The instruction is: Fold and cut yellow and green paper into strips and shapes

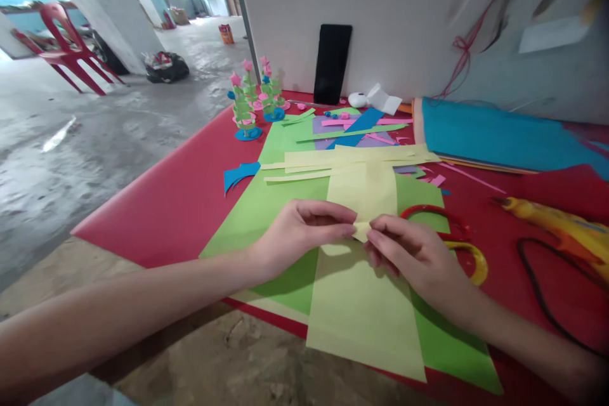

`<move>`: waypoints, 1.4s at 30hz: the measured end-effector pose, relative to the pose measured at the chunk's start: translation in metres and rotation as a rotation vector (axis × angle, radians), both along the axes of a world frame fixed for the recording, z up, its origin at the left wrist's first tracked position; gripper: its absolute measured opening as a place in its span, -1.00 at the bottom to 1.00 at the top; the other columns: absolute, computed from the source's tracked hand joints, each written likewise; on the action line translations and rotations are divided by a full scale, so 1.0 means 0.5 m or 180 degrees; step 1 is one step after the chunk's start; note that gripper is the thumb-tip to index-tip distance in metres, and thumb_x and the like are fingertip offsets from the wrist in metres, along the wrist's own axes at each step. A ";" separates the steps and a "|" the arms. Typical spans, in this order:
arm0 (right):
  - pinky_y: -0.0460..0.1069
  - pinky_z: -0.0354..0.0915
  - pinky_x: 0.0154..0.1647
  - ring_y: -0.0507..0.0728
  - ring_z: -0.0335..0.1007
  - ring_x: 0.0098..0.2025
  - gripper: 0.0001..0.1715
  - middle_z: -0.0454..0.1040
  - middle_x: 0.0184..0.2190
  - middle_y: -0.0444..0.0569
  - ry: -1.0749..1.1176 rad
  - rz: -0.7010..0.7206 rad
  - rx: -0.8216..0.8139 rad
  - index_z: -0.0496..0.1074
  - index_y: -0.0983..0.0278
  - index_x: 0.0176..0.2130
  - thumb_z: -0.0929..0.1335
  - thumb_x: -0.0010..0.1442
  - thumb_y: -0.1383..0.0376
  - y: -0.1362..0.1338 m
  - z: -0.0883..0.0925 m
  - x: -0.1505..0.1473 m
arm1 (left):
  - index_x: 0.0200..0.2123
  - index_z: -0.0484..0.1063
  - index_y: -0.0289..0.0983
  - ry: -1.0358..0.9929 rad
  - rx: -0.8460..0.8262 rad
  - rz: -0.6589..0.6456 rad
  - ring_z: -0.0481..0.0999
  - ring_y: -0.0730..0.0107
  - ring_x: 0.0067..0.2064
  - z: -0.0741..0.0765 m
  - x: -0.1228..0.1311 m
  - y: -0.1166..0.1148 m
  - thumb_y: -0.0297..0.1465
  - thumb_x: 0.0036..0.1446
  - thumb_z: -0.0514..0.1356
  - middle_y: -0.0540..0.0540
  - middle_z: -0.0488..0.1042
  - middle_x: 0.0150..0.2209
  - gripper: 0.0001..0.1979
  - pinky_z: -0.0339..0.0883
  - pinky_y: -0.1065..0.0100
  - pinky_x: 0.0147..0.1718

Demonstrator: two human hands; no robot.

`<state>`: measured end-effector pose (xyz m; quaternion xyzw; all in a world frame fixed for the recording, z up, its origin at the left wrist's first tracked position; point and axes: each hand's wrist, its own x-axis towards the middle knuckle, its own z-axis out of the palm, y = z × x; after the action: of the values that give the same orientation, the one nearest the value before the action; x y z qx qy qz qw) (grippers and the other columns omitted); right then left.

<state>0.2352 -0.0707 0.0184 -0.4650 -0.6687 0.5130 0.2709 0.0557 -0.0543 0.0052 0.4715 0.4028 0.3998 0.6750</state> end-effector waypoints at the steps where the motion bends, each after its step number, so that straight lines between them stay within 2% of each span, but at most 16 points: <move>1: -0.12 0.02 -0.61 -0.08 0.07 -0.62 -0.70 0.22 -0.64 -0.21 -0.0001 0.0010 -0.0010 0.24 0.26 -0.51 0.18 0.21 0.21 0.000 0.000 0.000 | -0.41 0.53 -0.24 -0.0022 0.0011 -0.0026 0.49 0.54 -0.36 0.000 0.000 0.000 -0.46 -0.16 0.32 0.03 0.55 -0.41 -0.85 0.35 0.51 -0.29; 8: -0.12 0.03 -0.61 -0.07 0.06 -0.62 -0.68 0.24 -0.65 -0.19 0.0151 0.0115 -0.0040 0.24 0.27 -0.53 0.17 0.21 0.23 -0.001 -0.010 0.004 | -0.35 0.53 -0.24 0.0097 0.0307 -0.0186 0.51 0.41 -0.26 0.001 -0.001 -0.003 -0.44 -0.10 0.28 -0.02 0.55 -0.33 -0.84 0.38 0.42 -0.23; 14: -0.10 0.04 -0.59 -0.03 0.13 -0.57 -0.70 0.24 -0.62 -0.16 0.0202 0.0179 -0.0074 0.27 0.26 -0.51 0.17 0.20 0.21 -0.001 -0.002 0.005 | -0.35 0.53 -0.27 0.0301 0.0590 -0.0342 0.48 0.40 -0.26 0.010 -0.002 -0.006 -0.44 -0.04 0.24 -0.07 0.50 -0.30 -0.88 0.37 0.44 -0.24; 21: -0.11 0.04 -0.60 -0.05 0.13 -0.58 -0.67 0.26 -0.62 -0.16 0.0316 0.0215 -0.0250 0.28 0.26 -0.51 0.17 0.20 0.17 0.000 0.001 0.007 | -0.33 0.51 -0.28 0.0454 0.1116 -0.0275 0.44 0.43 -0.21 0.013 0.001 -0.011 -0.48 0.00 0.20 -0.08 0.47 -0.28 -0.87 0.33 0.47 -0.22; 26: -0.12 0.04 -0.61 -0.06 0.11 -0.61 -0.72 0.28 -0.63 -0.18 0.0481 0.0180 -0.0422 0.32 0.25 -0.46 0.21 0.19 0.18 -0.002 -0.010 0.014 | -0.28 0.50 -0.30 0.0481 0.1500 -0.0233 0.42 0.36 -0.14 0.009 0.002 -0.015 -0.47 -0.01 0.22 -0.13 0.44 -0.23 -0.84 0.30 0.39 -0.13; 32: -0.13 0.06 -0.62 -0.08 0.12 -0.62 -0.65 0.28 -0.63 -0.18 0.0591 0.0173 -0.0335 0.32 0.27 -0.49 0.18 0.20 0.15 -0.003 -0.010 0.014 | -0.32 0.51 -0.27 0.0610 0.1523 -0.0231 0.43 0.35 -0.17 0.013 0.004 -0.017 -0.44 -0.03 0.23 -0.11 0.43 -0.22 -0.86 0.31 0.36 -0.13; 35: -0.14 0.05 -0.64 -0.08 0.11 -0.63 -0.69 0.27 -0.65 -0.19 0.0462 0.0098 -0.0202 0.32 0.27 -0.50 0.21 0.18 0.18 -0.002 -0.006 0.010 | -0.33 0.52 -0.27 0.0711 0.1475 -0.0247 0.44 0.38 -0.21 0.015 0.003 -0.016 -0.43 -0.02 0.22 -0.10 0.43 -0.26 -0.86 0.34 0.41 -0.21; 38: -0.15 0.05 -0.66 -0.09 0.12 -0.65 -0.67 0.25 -0.68 -0.19 0.0295 0.0033 -0.0086 0.29 0.28 -0.56 0.23 0.17 0.19 -0.002 -0.002 0.007 | -0.43 0.52 -0.29 0.0758 0.1411 -0.0287 0.45 0.44 -0.31 0.016 0.001 -0.016 -0.42 -0.01 0.21 -0.06 0.45 -0.36 -0.91 0.35 0.46 -0.31; 42: -0.14 0.03 -0.67 -0.08 0.07 -0.66 -0.64 0.19 -0.72 -0.20 0.0101 0.0009 0.0097 0.25 0.27 -0.62 0.25 0.14 0.20 -0.004 0.000 0.007 | -0.44 0.50 -0.29 0.0655 0.1068 -0.0425 0.46 0.38 -0.30 0.014 -0.003 -0.015 -0.37 -0.01 0.22 -0.06 0.47 -0.40 -0.89 0.35 0.42 -0.30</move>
<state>0.2387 -0.0726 0.0186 -0.4517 -0.6727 0.5104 0.2879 0.0543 -0.0620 0.0120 0.6414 0.3652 0.3654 0.5672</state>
